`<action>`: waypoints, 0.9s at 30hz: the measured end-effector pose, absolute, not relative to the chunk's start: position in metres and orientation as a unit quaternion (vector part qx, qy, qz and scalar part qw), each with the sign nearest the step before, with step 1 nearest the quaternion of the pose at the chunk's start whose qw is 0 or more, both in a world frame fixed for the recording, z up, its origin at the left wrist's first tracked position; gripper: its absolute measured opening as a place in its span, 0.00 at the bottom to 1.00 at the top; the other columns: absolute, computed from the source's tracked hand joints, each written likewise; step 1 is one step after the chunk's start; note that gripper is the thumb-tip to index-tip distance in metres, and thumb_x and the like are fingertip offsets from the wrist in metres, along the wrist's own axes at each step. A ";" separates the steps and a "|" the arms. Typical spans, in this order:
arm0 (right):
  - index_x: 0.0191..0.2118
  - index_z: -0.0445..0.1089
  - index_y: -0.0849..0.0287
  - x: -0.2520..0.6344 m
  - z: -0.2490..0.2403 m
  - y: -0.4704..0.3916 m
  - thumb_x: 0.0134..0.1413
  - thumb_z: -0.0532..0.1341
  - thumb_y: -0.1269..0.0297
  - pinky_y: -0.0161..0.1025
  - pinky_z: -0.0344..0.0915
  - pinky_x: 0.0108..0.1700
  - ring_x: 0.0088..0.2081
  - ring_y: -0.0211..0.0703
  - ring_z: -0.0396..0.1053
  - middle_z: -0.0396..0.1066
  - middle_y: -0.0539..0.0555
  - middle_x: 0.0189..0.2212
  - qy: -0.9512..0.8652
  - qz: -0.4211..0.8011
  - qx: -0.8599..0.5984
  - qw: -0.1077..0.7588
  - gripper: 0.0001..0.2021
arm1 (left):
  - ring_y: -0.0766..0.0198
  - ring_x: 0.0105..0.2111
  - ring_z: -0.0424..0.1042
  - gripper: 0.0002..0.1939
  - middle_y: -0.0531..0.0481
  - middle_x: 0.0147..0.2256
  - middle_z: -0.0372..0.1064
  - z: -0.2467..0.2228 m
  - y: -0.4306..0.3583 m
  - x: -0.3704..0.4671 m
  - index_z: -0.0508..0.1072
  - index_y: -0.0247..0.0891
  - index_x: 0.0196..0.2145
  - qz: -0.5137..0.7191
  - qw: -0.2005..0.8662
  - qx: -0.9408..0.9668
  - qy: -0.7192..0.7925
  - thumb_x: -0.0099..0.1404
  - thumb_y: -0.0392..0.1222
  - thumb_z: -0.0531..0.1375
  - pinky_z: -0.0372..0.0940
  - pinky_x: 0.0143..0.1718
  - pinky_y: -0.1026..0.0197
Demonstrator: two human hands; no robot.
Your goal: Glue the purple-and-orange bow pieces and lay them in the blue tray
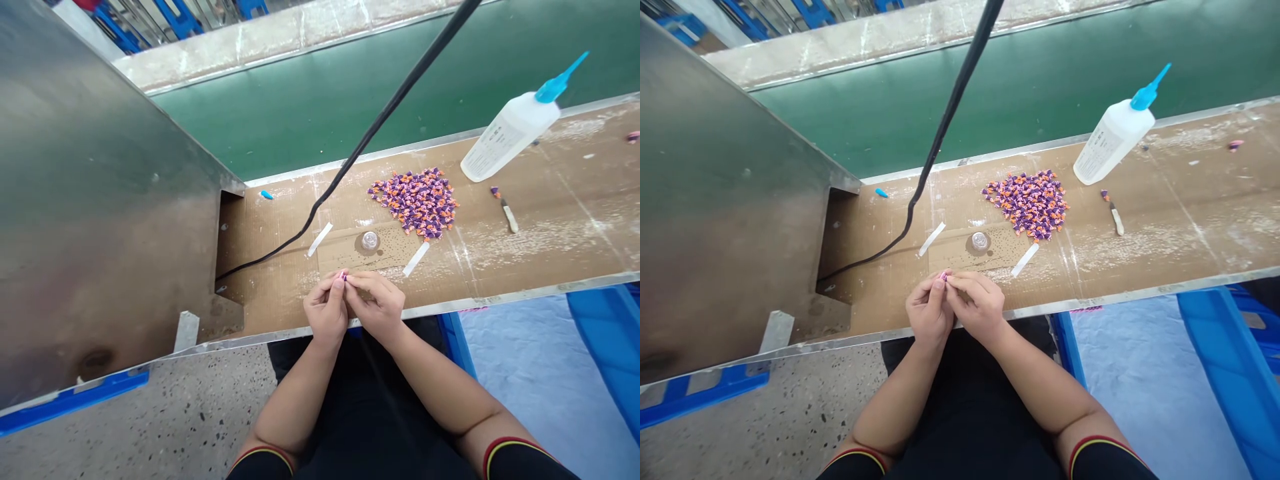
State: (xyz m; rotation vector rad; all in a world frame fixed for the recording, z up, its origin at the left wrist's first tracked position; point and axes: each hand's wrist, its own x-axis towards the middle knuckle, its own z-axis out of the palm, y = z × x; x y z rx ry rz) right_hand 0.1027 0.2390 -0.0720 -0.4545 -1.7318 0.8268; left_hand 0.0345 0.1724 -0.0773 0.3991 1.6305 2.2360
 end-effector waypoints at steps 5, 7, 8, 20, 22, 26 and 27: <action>0.46 0.79 0.50 0.104 -0.069 0.238 0.64 0.68 0.73 0.40 0.82 0.41 0.38 0.43 0.83 0.84 0.51 0.39 -0.724 0.366 -0.211 0.546 0.10 | 0.59 0.42 0.84 0.18 0.42 0.41 0.83 -0.081 0.173 0.035 0.87 0.41 0.37 0.782 0.192 0.122 0.580 0.61 0.58 0.76 0.78 0.48 0.61; 0.45 0.79 0.51 0.111 -0.067 0.240 0.64 0.67 0.72 0.39 0.80 0.40 0.36 0.42 0.81 0.84 0.51 0.37 -0.710 0.393 -0.232 0.536 0.08 | 0.59 0.40 0.83 0.20 0.41 0.41 0.83 -0.079 0.175 0.034 0.87 0.41 0.40 0.802 0.197 0.111 0.553 0.61 0.60 0.75 0.78 0.45 0.61; 0.44 0.79 0.51 0.118 -0.067 0.243 0.65 0.67 0.72 0.39 0.80 0.39 0.35 0.41 0.80 0.83 0.51 0.36 -0.702 0.407 -0.245 0.531 0.08 | 0.60 0.39 0.83 0.20 0.41 0.41 0.83 -0.078 0.177 0.033 0.87 0.41 0.40 0.813 0.192 0.108 0.538 0.61 0.60 0.75 0.77 0.43 0.62; 0.45 0.66 0.54 0.376 -0.089 0.342 0.61 0.66 0.39 0.42 0.78 0.37 0.37 0.44 0.81 0.79 0.56 0.41 -0.465 0.145 -0.627 0.608 0.23 | 0.59 0.31 0.76 0.11 0.44 0.30 0.79 -0.071 0.189 0.029 0.84 0.37 0.32 0.819 0.135 0.142 0.539 0.61 0.48 0.70 0.68 0.31 0.59; 0.45 0.67 0.55 0.405 -0.116 0.352 0.57 0.63 0.32 0.43 0.79 0.40 0.37 0.45 0.81 0.79 0.56 0.38 -0.471 0.229 -0.703 0.481 0.29 | 0.58 0.31 0.76 0.10 0.44 0.30 0.78 -0.070 0.189 0.029 0.84 0.36 0.31 0.816 0.128 0.149 0.544 0.61 0.46 0.69 0.67 0.30 0.58; 0.36 0.74 0.59 0.416 -0.172 0.364 0.52 0.70 0.35 0.43 0.77 0.33 0.28 0.45 0.77 0.76 0.54 0.26 -0.493 0.360 -0.733 0.299 0.27 | 0.57 0.31 0.76 0.07 0.43 0.31 0.77 -0.067 0.189 0.030 0.83 0.35 0.29 0.814 0.125 0.161 0.544 0.60 0.41 0.68 0.67 0.29 0.58; 0.35 0.74 0.59 0.413 -0.183 0.367 0.54 0.70 0.38 0.42 0.76 0.33 0.27 0.44 0.76 0.76 0.53 0.24 -0.496 0.380 -0.737 0.257 0.25 | 0.58 0.31 0.75 0.06 0.43 0.31 0.77 -0.066 0.189 0.030 0.83 0.35 0.29 0.811 0.127 0.167 0.546 0.60 0.41 0.68 0.67 0.29 0.58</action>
